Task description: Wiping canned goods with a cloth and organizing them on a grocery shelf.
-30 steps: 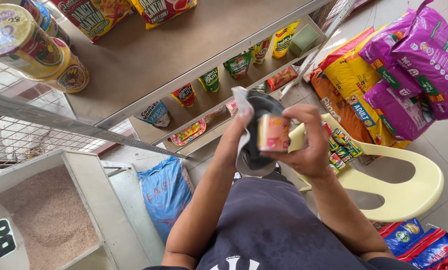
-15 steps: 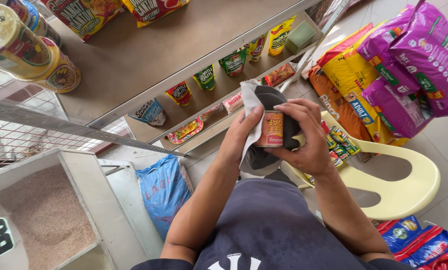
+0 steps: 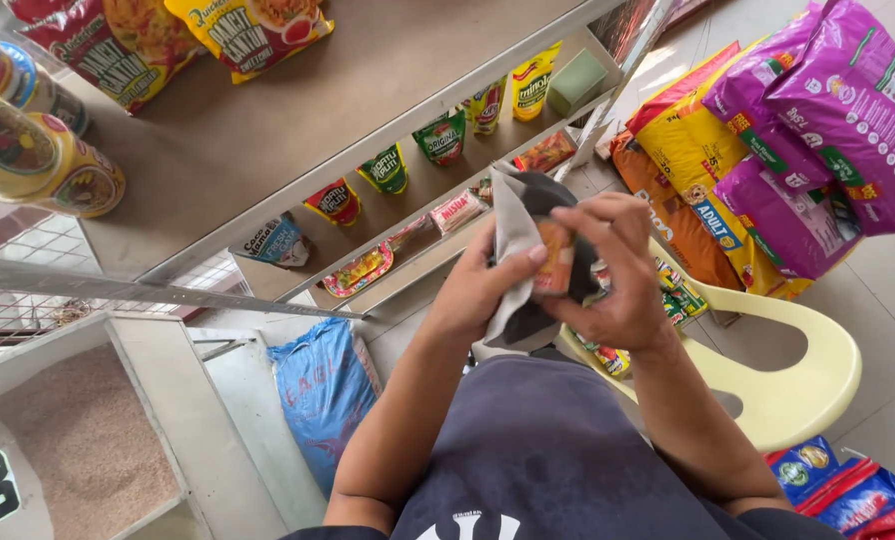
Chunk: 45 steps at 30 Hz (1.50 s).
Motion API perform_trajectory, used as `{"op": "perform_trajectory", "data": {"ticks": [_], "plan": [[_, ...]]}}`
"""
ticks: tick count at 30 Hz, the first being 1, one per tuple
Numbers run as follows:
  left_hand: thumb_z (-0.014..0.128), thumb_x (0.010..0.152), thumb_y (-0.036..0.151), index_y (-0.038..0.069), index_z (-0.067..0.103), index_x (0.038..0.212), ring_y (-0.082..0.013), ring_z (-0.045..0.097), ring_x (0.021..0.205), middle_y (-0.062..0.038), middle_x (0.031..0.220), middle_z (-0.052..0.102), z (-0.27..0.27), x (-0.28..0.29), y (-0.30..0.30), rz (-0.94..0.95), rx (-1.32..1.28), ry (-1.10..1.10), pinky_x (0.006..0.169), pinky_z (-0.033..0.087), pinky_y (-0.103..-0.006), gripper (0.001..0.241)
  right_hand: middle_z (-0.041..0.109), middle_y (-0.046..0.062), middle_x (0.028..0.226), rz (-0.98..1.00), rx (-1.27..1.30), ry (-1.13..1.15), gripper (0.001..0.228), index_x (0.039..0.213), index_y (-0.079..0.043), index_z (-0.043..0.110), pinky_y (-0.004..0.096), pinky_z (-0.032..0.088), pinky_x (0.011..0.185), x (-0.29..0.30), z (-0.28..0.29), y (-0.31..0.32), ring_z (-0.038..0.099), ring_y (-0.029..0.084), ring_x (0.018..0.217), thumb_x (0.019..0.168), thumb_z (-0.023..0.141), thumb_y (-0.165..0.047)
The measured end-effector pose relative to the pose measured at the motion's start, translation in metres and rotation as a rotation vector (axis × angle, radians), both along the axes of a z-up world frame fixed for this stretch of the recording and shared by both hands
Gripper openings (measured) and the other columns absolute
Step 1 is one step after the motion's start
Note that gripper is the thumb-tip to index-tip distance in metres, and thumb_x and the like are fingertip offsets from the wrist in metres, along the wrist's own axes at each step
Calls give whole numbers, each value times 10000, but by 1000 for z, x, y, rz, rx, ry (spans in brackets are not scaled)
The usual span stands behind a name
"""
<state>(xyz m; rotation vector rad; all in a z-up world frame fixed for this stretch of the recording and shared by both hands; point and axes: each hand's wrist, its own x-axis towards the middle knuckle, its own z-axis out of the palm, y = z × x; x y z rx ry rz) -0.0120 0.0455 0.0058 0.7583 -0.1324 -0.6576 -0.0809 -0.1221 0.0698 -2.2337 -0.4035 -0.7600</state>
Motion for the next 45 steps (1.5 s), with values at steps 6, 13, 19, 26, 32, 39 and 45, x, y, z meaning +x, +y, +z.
{"op": "perform_trajectory", "data": {"ticks": [6,13,19,26,32,39,45], "plan": [[762,915,207,25,527,1346,-175,678,967,-103,1130,669,17,6,-18,9,121,-45,811,588,-348,524,568,138,1249,143,-26,38,675,1271,-22,626,470,427,1116,11,0,-21,524,348,1248,674,906,-166],[695,990,263,-11,539,1340,-172,688,998,-117,1169,675,9,10,-48,80,-42,50,856,591,-349,472,574,137,1324,97,20,70,763,1308,-19,590,472,418,1146,23,-6,-39,503,361,1327,676,940,-264],[586,1072,366,-18,552,1345,-176,692,1020,-134,1198,674,13,18,-65,88,-99,92,872,587,-358,472,619,113,1299,119,12,82,764,1321,-31,587,450,431,1144,32,-3,-61,518,350,1333,700,943,-299],[556,987,460,57,532,1341,-196,723,955,-117,1161,695,22,23,-72,69,-106,191,822,608,-367,537,528,156,1344,-22,42,112,723,1423,-38,548,436,436,1144,41,-4,-80,521,338,1299,824,902,-234],[742,964,142,10,538,1358,-141,669,997,-75,1158,668,6,27,-75,65,119,-46,836,577,-327,462,526,158,1310,147,-33,222,759,1425,-59,550,438,448,1098,46,-6,-82,534,349,1262,733,847,-155],[733,942,166,28,554,1316,-156,694,991,-78,1136,686,-5,30,-73,-12,77,67,831,596,-336,437,563,139,1255,242,-136,204,770,1374,-74,578,465,413,1089,53,3,-83,539,358,1223,683,891,-207],[709,997,184,6,577,1308,-170,689,1017,-90,1160,682,-9,33,-68,-11,-9,62,851,597,-361,382,582,112,1301,308,43,255,758,1368,-65,574,439,418,1123,52,-6,-82,541,325,1279,715,908,-258]]}}
